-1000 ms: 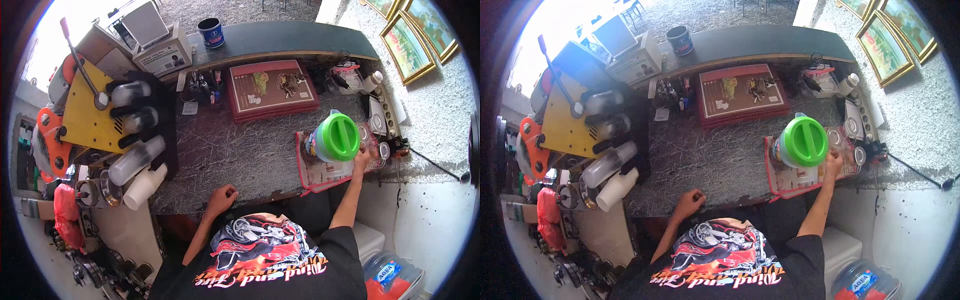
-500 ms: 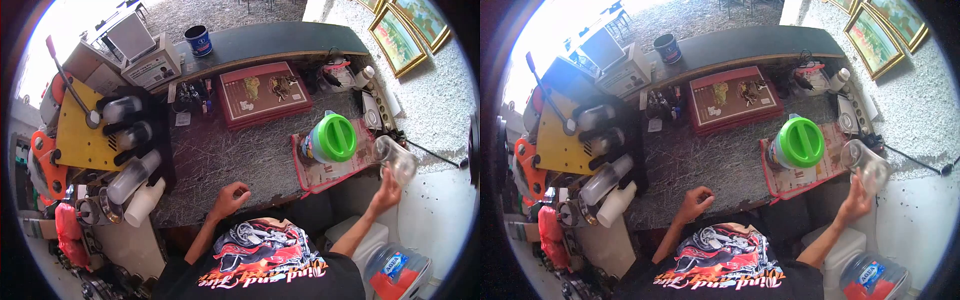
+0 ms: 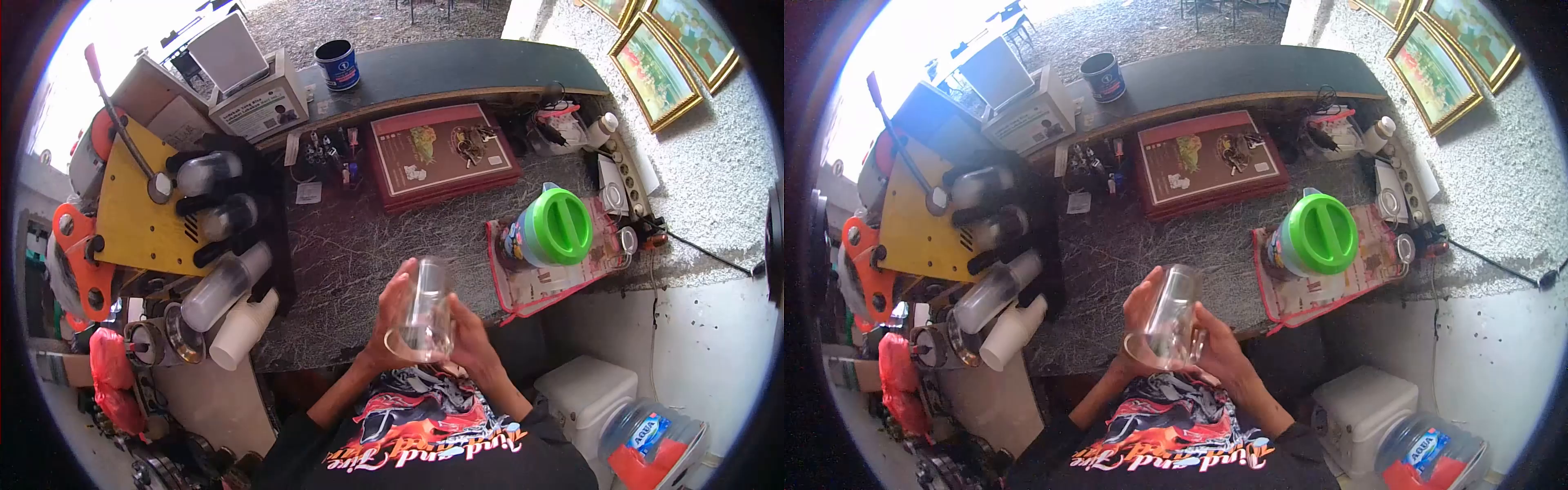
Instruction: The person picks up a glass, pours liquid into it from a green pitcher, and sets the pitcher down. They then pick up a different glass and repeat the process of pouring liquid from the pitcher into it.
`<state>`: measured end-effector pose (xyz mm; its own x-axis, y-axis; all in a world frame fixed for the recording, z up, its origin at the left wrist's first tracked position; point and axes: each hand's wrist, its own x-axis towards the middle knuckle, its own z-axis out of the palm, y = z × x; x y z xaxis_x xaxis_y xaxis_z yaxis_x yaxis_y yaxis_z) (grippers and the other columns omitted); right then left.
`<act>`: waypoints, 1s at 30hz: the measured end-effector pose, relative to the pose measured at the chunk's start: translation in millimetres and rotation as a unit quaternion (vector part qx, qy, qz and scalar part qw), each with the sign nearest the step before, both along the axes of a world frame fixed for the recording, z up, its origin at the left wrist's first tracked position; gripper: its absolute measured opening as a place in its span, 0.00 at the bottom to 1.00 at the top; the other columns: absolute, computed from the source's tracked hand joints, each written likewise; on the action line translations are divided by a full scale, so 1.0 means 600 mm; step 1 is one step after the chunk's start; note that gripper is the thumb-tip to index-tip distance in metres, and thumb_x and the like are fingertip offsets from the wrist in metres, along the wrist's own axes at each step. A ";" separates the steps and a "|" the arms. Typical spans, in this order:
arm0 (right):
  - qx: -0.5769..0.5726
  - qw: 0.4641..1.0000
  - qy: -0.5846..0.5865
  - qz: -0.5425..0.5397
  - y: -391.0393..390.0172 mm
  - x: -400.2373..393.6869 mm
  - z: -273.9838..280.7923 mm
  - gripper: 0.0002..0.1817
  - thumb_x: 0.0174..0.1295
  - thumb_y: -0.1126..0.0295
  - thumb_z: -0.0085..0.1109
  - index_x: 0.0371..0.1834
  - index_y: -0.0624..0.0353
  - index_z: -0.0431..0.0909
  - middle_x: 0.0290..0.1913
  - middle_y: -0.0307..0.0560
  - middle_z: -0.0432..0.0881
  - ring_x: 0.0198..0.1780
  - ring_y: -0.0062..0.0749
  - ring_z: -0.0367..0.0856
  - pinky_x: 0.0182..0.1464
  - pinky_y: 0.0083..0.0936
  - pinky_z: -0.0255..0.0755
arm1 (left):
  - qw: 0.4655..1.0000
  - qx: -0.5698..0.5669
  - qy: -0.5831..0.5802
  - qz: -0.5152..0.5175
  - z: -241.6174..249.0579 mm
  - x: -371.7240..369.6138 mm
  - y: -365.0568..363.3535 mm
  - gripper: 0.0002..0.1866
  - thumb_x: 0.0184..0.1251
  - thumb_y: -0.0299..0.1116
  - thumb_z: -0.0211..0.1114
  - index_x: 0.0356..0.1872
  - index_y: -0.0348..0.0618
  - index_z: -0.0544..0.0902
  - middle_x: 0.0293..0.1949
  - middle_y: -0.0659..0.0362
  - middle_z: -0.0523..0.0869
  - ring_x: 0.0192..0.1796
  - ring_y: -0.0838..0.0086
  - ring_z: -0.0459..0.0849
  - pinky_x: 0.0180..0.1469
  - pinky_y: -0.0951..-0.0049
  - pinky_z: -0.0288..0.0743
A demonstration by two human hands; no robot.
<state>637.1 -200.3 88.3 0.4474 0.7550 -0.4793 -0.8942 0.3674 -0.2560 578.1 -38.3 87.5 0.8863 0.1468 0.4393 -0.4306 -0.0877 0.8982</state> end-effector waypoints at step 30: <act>-0.313 0.893 -0.208 0.248 0.031 0.029 -0.103 0.37 0.68 0.30 0.47 0.55 0.56 0.78 0.49 0.49 0.85 0.40 0.38 0.86 0.45 0.32 0.78 | 0.959 -0.050 0.279 0.003 -0.135 0.047 0.076 0.49 0.44 0.34 0.82 0.70 0.42 0.66 0.65 0.55 0.74 0.68 0.67 0.72 0.72 0.64 0.64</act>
<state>654.4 -181.8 26.8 0.3691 0.5526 -0.7473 -0.6874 -0.3789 -0.6197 606.3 7.5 6.2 0.9783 0.1696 -0.1190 0.1190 0.0104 0.9928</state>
